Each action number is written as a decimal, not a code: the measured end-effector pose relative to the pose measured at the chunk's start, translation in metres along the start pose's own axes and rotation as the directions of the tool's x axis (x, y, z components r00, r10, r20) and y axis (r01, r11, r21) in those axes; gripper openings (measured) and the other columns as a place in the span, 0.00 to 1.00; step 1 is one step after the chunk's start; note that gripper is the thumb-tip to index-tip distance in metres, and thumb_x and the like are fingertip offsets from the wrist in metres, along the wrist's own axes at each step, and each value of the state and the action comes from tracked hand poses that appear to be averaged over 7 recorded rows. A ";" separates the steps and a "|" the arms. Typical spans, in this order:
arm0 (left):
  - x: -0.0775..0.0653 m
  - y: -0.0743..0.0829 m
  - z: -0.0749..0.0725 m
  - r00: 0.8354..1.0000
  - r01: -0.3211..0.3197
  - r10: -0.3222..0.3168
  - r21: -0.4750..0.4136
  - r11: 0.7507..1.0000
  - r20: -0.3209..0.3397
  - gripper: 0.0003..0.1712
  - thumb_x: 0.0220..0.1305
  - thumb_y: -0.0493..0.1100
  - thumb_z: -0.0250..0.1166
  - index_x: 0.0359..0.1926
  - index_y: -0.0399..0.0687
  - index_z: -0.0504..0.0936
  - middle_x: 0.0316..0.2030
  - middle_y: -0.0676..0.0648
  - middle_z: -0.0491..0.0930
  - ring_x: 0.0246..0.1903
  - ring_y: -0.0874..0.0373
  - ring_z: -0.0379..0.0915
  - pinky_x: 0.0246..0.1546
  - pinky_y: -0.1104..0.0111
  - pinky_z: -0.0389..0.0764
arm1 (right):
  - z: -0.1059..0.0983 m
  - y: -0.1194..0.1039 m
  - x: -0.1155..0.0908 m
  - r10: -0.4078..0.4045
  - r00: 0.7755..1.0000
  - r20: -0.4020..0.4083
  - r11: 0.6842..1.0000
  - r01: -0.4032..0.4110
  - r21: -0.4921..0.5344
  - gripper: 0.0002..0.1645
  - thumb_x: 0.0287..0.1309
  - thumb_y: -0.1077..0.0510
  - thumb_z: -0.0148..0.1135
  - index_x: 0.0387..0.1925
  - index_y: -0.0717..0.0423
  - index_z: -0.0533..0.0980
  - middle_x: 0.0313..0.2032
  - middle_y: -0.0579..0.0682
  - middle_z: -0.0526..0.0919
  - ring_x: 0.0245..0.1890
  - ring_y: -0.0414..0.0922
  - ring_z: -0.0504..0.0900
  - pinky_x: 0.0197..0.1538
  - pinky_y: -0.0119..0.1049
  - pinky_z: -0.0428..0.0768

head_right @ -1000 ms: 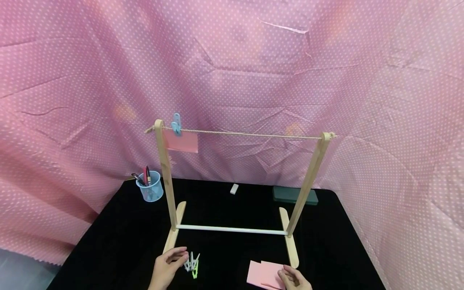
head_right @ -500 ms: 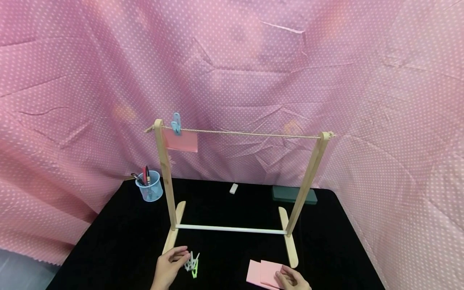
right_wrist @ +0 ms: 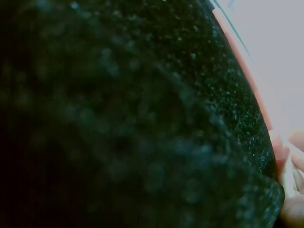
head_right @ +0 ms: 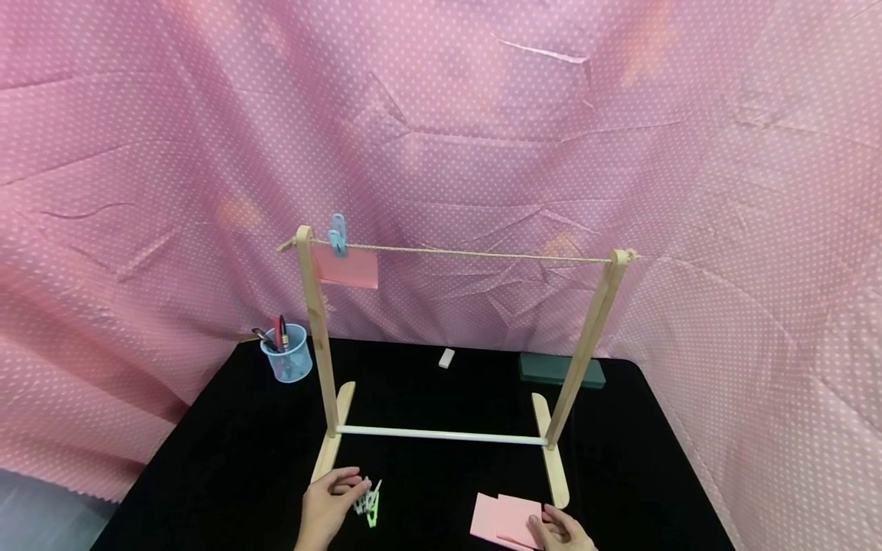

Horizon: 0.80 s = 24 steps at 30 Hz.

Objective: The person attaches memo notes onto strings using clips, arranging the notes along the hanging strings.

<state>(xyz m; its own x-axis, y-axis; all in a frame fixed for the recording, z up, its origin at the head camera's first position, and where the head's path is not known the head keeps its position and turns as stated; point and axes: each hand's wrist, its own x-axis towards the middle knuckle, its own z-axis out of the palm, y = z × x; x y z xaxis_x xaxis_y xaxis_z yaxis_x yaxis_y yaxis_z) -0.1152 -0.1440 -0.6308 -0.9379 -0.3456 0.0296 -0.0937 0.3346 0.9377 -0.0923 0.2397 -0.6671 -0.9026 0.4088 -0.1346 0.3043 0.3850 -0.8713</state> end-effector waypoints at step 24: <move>-0.001 0.008 0.009 0.995 -0.077 0.081 0.076 0.994 -0.059 0.13 0.45 0.33 0.79 0.34 0.37 0.87 0.26 0.47 0.86 0.24 0.62 0.78 0.26 0.74 0.78 | -0.003 -0.016 -0.002 -0.042 0.994 0.098 0.974 0.062 -0.218 0.49 0.34 0.32 0.81 0.51 0.63 0.82 0.35 0.49 0.89 0.30 0.38 0.83 0.34 0.37 0.81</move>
<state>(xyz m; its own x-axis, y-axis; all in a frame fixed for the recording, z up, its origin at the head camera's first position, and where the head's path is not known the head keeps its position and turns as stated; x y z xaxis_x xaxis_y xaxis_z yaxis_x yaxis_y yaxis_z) -0.1181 -0.1330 -0.6267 -0.9212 -0.3682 0.1260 -0.0465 0.4255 0.9038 -0.0947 0.2358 -0.6513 -0.9399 0.3098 -0.1437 0.3068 0.5811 -0.7538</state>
